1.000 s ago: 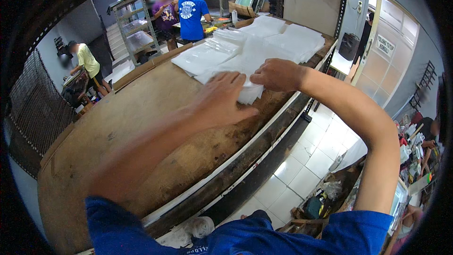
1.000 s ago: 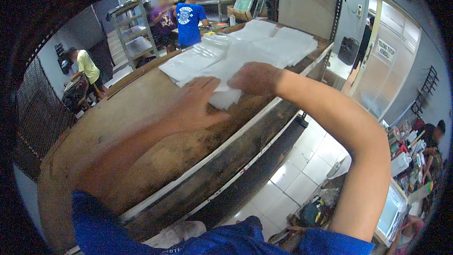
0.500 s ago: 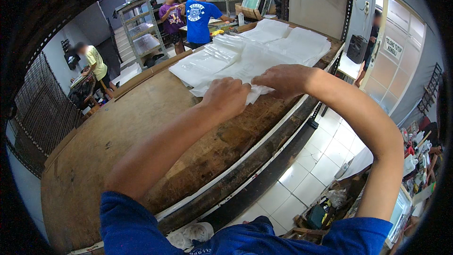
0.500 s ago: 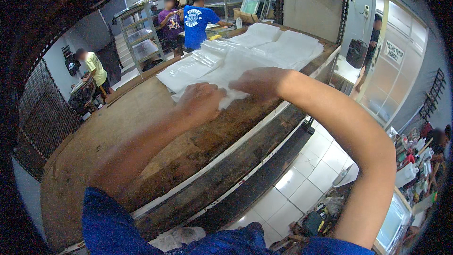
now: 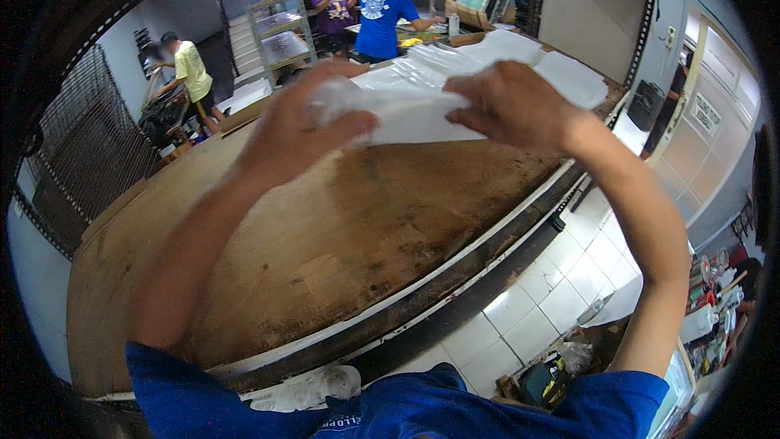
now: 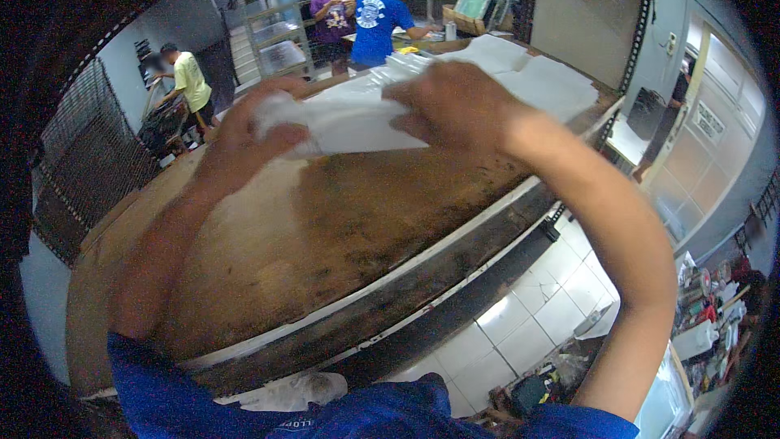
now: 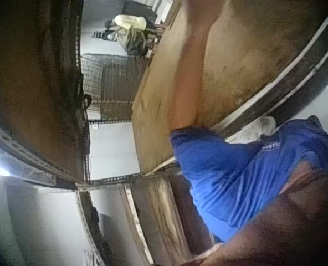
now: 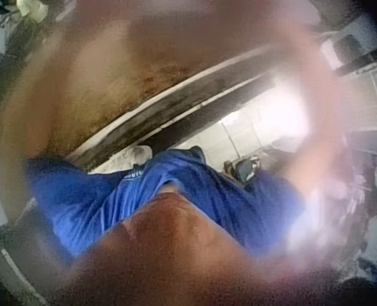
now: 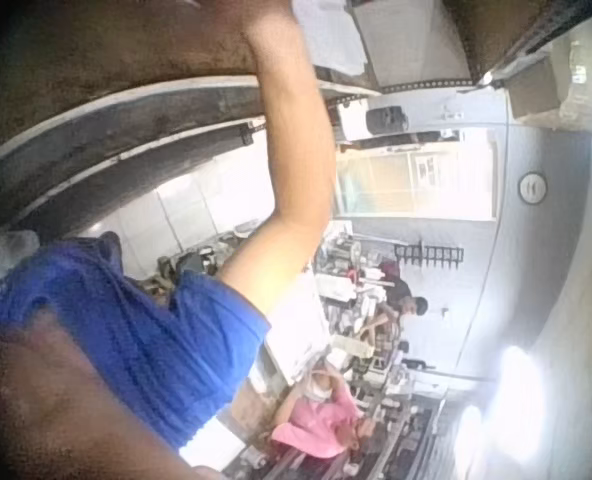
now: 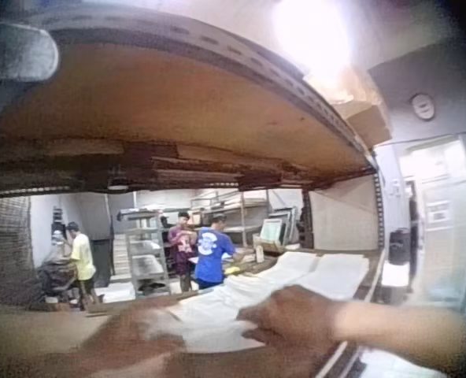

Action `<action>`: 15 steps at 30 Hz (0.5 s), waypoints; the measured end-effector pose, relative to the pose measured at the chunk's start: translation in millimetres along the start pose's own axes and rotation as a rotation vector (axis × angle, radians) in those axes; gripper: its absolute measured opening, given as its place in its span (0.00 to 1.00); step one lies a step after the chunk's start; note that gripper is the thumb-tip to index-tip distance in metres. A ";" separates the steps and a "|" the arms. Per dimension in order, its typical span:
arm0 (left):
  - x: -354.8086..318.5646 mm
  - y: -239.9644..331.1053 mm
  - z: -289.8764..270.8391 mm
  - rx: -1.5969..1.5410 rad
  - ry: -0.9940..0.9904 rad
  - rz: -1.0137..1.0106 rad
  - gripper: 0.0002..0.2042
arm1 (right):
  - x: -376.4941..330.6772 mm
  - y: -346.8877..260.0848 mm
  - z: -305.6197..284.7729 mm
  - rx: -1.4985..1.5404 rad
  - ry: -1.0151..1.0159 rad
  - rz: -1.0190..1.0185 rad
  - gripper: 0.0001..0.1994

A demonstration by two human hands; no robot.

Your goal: The person repeatedly picks up stacks of white plastic bags from a shelf, sits on the floor, and folds them into smaller bundles. The folded bundles are placed on the floor and later returned to the shelf.

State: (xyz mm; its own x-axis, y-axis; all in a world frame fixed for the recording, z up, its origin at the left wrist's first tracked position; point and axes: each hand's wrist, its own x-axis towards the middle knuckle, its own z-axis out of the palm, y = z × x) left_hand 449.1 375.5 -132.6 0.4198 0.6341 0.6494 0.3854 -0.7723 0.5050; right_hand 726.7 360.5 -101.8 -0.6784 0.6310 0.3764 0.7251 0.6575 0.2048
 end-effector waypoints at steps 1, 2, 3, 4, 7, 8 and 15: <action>-5.8 -4.5 -12.4 -0.156 0.113 -0.012 0.19 | 9.3 -1.4 -9.3 -0.058 0.062 -0.054 0.16; -17.7 -18.2 -31.9 -0.153 0.101 -0.085 0.22 | 22.7 -3.6 -15.5 -0.096 0.140 -0.120 0.17; -33.9 -39.9 -49.6 -0.158 0.093 -0.155 0.26 | 37.0 -7.8 -26.4 -0.007 0.065 -0.131 0.17; -45.1 -39.6 -53.3 -0.149 0.101 -0.217 0.28 | 48.3 -11.8 -40.7 0.069 -0.017 -0.135 0.18; -79.1 -35.5 -65.3 -0.092 0.103 -0.386 0.33 | 81.0 -39.2 -69.8 0.134 -0.131 -0.161 0.18; -85.9 -25.9 -64.3 -0.067 0.092 -0.415 0.33 | 90.0 -48.9 -77.8 0.161 -0.197 -0.146 0.18; -109.7 9.2 -77.1 -0.046 0.248 -0.578 0.29 | 136.4 -91.8 -84.1 0.208 -0.197 -0.286 0.17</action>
State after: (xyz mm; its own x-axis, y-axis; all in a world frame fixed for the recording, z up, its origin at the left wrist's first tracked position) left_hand 343.3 295.9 -155.3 -0.0509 0.9261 0.3738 0.4546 -0.3118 0.8344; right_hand 577.5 351.5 6.8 -0.8739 0.4638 0.1457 0.4778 0.8747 0.0815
